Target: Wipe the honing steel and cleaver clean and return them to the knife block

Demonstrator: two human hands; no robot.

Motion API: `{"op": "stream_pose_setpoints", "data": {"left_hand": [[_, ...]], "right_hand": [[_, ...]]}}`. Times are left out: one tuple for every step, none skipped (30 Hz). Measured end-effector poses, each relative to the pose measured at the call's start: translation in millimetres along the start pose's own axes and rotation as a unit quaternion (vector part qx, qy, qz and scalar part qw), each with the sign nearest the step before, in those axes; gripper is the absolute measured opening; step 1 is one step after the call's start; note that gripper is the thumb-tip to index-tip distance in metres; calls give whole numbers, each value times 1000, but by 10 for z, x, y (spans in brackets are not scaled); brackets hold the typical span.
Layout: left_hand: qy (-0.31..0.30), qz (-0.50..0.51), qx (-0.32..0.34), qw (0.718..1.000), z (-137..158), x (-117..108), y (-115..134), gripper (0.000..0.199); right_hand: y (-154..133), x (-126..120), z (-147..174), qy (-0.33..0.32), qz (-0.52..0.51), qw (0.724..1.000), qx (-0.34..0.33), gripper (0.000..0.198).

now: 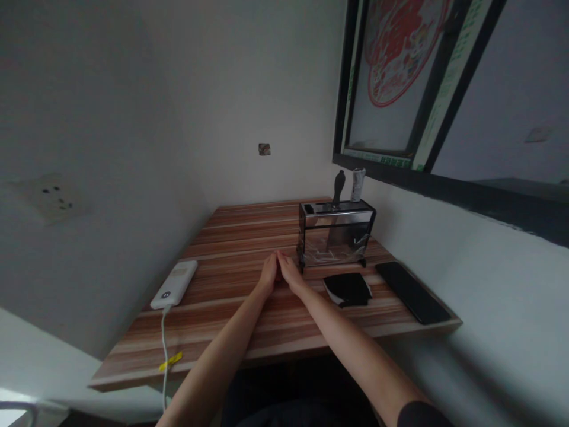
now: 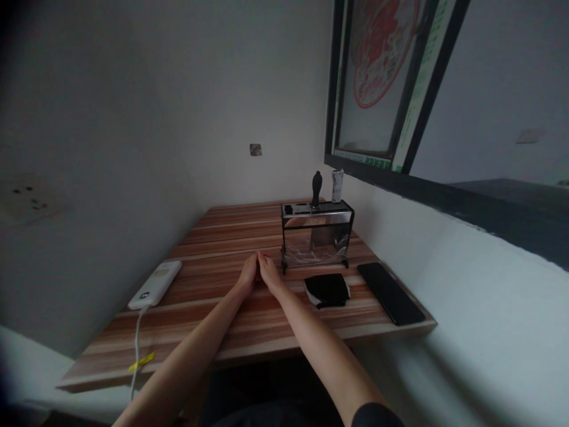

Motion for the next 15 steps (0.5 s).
{"op": "stream_pose_setpoints", "data": {"left_hand": [[1,0,0,1000,0,-1,1,32],[2,0,0,1000,0,-2,1,32],[2,0,1,1000,-1,-2,2,32],[3,-1,1,1000,-2,-2,3,32],[4,-2,2,1000,-4,-2,4,32],[5,-3,3,1000,-4,-1,7,32],[8,-4,6,1000,-5,-1,11,33],[11,-4,9,1000,-5,-1,16,32],[14,-5,14,1000,-3,-1,24,32],[18,-5,18,1000,-2,-2,32,32],[22,-5,23,999,1,-2,41,31],[25,-5,27,999,4,-2,49,31],[27,-4,31,999,7,-1,56,31],[27,-4,35,999,10,0,62,31],[27,-4,39,999,12,1,64,31]], "right_hand": [[2,2,0,0,0,1000,0,50],[4,4,-1,1,-1,1000,-1,50],[3,4,-3,2,-2,1000,-3,49],[1,5,-6,5,-2,1000,-6,48],[-5,4,-10,9,-3,1000,-11,47],[-13,2,-13,13,-4,1000,-16,45],[-22,0,-15,18,-5,1000,-21,44],[-33,-2,-17,22,-5,999,-27,42],[-44,-5,-17,25,-5,999,-31,41],[-53,-8,-17,28,-4,999,-35,40],[-60,-11,-16,31,-3,999,-37,40],[-64,-13,-15,32,-2,999,-38,40],[-66,-16,-14,33,0,999,-38,40],[-66,-18,-13,33,1,999,-38,40],[-64,-19,-12,33,2,999,-38,40]]}}
Point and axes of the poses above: each hand's wrist, its own z-axis away from the middle knuckle, its own x-axis out of the palm, y = z × x, the point moved 3 cm from there along -z, towards the middle knuckle, and after that the axes turned 14 degrees about y, right-handed, at the moved point
